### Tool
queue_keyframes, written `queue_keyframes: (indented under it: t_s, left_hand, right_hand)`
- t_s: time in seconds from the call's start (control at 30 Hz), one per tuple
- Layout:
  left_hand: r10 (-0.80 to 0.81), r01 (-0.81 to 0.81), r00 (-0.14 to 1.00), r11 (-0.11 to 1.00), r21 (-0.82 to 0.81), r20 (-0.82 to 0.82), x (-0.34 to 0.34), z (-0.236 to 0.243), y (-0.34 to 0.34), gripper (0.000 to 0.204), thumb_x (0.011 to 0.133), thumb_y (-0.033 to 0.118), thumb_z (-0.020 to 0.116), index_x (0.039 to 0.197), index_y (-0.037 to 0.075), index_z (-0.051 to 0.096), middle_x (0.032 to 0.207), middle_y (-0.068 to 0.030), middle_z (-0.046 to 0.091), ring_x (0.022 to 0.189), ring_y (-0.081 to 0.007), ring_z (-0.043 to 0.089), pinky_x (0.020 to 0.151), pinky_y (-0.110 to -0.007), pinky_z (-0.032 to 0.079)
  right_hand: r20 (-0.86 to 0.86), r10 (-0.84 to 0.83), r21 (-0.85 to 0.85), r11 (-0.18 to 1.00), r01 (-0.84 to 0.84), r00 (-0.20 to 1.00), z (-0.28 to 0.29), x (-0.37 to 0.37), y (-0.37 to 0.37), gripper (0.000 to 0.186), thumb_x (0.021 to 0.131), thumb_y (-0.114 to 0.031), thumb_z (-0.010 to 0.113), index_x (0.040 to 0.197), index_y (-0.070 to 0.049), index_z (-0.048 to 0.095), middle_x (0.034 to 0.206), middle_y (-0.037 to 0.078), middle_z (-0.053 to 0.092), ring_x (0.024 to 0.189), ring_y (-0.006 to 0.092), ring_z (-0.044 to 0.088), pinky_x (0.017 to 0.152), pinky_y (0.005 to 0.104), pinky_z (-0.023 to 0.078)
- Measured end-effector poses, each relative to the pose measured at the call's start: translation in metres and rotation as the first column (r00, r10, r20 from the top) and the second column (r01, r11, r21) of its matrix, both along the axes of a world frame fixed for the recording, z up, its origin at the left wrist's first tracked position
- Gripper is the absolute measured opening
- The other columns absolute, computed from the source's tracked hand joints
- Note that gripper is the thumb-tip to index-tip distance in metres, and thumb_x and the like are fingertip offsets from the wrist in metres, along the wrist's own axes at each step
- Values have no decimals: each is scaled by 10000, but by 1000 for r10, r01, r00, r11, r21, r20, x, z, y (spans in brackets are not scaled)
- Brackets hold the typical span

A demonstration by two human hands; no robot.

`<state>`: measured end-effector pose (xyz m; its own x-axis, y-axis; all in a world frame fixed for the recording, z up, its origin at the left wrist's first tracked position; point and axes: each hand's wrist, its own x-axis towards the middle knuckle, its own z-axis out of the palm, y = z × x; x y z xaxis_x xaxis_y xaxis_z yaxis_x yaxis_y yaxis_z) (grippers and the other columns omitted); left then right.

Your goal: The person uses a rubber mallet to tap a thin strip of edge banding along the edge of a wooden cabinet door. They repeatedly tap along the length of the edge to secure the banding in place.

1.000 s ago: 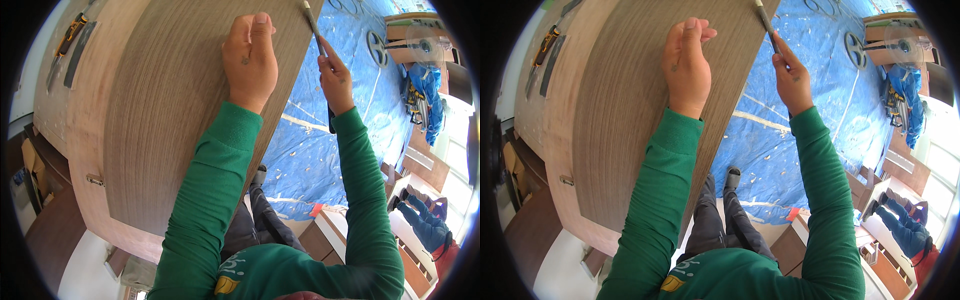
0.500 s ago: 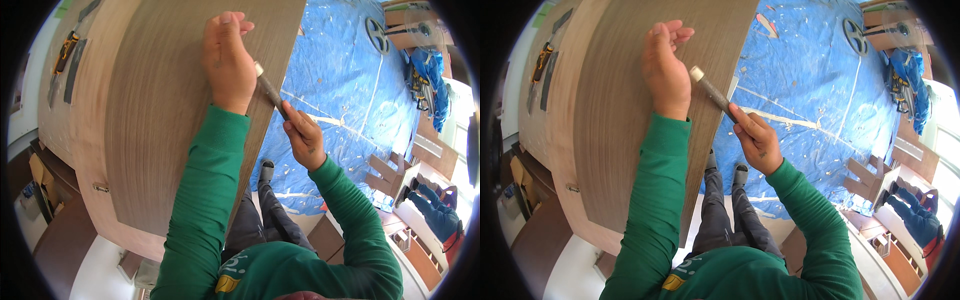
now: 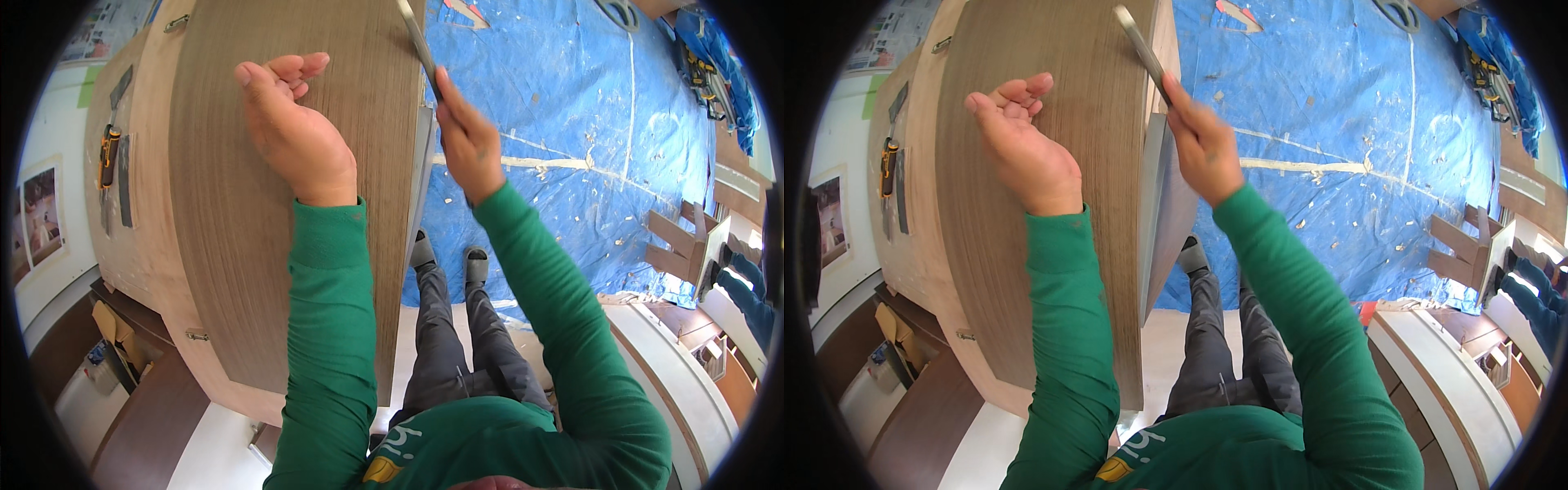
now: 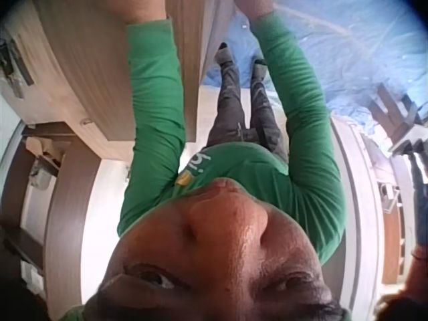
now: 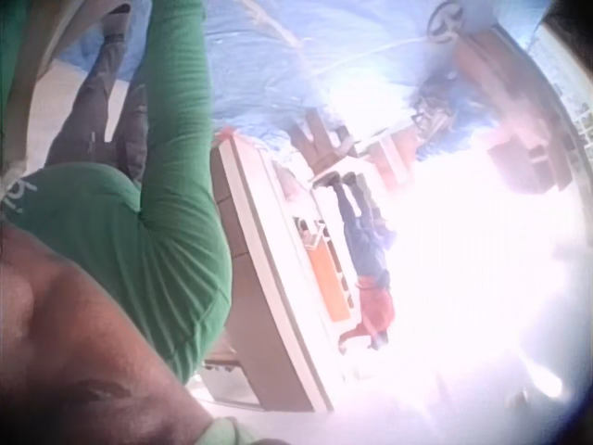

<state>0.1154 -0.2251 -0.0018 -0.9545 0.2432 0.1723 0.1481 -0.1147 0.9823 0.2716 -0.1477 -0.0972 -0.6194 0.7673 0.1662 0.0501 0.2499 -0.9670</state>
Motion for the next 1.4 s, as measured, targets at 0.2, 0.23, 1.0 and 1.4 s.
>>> queue_keyframes:
  t_s: [0.2,0.23,1.0,1.4]
  left_hand:
    - [0,0,1000,1000,-9,-8,-1,-1,0,536,1092,484,361,981,44,647,918,-98,731,929,-178,640,898,-342,402]
    - [14,-14,1000,1000,-11,-3,-2,1,-2,527,1091,473,363,988,43,649,918,-97,731,929,-175,640,896,-340,401]
    - [-27,27,1000,1000,3,8,4,2,6,426,1079,377,409,1019,41,663,914,-80,732,914,-161,624,893,-341,399]
    - [29,-29,1000,999,-21,-4,0,0,-5,352,1081,328,425,999,38,606,925,-104,749,948,-194,646,918,-360,429]
  right_hand:
    - [25,93,37,995,-94,995,3,19,-12,511,1009,22,549,1492,-144,574,912,125,658,830,183,610,810,302,515]
    - [42,146,47,988,-147,988,4,35,-30,506,1008,27,547,1484,-143,583,912,121,659,825,175,608,826,306,521]
    - [44,35,56,998,-38,998,23,-21,63,466,1010,-41,575,1464,-146,599,1025,149,748,881,181,677,834,313,544]
    - [222,247,-114,967,-226,943,58,111,-65,575,956,107,579,1487,-113,573,806,85,516,681,186,505,651,293,450]
